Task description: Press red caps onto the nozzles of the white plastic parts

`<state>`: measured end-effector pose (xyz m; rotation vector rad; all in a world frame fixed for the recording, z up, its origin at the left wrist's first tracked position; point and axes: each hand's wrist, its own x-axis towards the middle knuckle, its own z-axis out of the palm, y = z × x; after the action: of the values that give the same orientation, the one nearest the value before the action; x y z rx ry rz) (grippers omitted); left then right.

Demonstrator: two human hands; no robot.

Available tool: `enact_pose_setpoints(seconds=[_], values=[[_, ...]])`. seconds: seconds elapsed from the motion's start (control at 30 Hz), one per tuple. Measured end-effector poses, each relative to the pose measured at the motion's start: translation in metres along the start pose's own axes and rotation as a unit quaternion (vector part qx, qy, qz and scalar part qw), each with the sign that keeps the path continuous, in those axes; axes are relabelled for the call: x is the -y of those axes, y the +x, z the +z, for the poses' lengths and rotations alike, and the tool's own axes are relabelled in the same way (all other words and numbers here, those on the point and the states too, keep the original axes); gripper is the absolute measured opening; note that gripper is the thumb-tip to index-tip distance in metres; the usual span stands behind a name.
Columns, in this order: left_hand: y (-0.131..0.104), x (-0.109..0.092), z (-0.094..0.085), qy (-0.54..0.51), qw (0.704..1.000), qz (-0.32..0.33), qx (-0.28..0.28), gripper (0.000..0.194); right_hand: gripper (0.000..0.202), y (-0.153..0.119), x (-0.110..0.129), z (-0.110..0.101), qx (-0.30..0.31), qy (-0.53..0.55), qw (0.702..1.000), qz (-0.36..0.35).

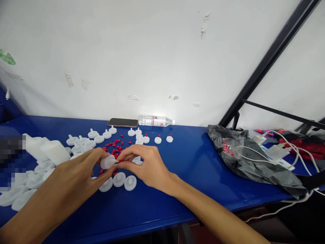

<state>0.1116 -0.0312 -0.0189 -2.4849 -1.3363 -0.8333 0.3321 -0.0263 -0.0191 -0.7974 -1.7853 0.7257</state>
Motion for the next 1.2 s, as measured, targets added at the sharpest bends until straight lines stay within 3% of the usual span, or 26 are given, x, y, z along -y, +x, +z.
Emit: enact_pose_setpoints(seconds=[0.23,0.5,0.77,0.9,1.07,1.2], values=[[0.0004,-0.0018,-0.0016,-0.046,0.999,0.024,0.006,0.008,0.028,0.0002,-0.0004,0.0010,0.005,0.033,0.999,0.042],[0.0009,0.0009,-0.0053,0.023,1.000,0.006,-0.009,0.015,0.028,0.0003,0.0006,0.0011,-0.012,0.072,0.995,0.064],[0.0008,0.0019,-0.0048,0.075,0.990,0.083,-0.082,0.013,0.027,-0.0017,-0.0022,-0.0013,-0.001,0.084,0.992,0.096],[0.0009,0.0021,-0.0042,0.081,0.988,0.099,-0.089,0.012,0.030,-0.0008,-0.0035,-0.0014,-0.004,0.095,0.990,0.108],[0.0005,0.0046,-0.0017,0.009,0.993,0.079,-0.083,0.025,0.032,0.0004,-0.0025,-0.0032,-0.004,0.142,0.980,0.136],[0.0004,0.0006,-0.0015,-0.074,0.995,0.031,-0.055,0.045,0.025,0.0014,0.0003,-0.0055,0.002,0.089,0.988,0.128]])
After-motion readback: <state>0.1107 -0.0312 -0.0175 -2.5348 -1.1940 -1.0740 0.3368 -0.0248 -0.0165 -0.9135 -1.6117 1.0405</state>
